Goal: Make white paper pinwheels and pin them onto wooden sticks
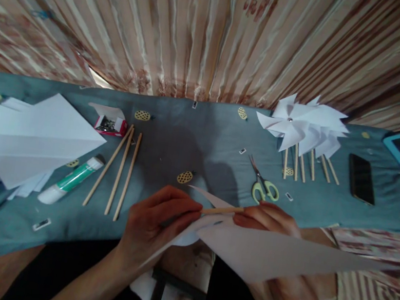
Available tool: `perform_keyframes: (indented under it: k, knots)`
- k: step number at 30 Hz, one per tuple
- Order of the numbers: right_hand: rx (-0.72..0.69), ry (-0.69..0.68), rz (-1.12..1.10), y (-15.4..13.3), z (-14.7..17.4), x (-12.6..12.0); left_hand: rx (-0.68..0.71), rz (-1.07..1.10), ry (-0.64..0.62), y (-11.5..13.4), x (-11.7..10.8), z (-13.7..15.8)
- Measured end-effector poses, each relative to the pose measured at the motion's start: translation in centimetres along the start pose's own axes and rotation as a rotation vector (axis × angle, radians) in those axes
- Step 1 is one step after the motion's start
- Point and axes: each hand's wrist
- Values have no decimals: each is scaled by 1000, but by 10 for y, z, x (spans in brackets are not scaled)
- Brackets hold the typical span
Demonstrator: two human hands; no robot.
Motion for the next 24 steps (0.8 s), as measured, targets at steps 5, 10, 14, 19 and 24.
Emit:
perform_keyframes:
  k: [5,10,14,19,24]
  knots:
    - [25,-32,18,0,0,-3,24,-7,-4,5,-4,-4]
    - [0,-61,5,0,-1,-6,8,-12,-5,4,-4,-1]
    - [15,-112,27,3,0,-8,-4,-40,-5,4,-5,0]
    - [28,-88,53,4,1,-7,32,-54,-6,10,-9,-7]
    - [32,-110,58,3,1,-7,60,-57,17,11,-9,-8]
Point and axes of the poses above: each hand's wrist, its own z-axis away from the middle knuckle, its own x-axis out of the palm, y = z × x, and after that the axes turned 8 degrees about -z, right-handed
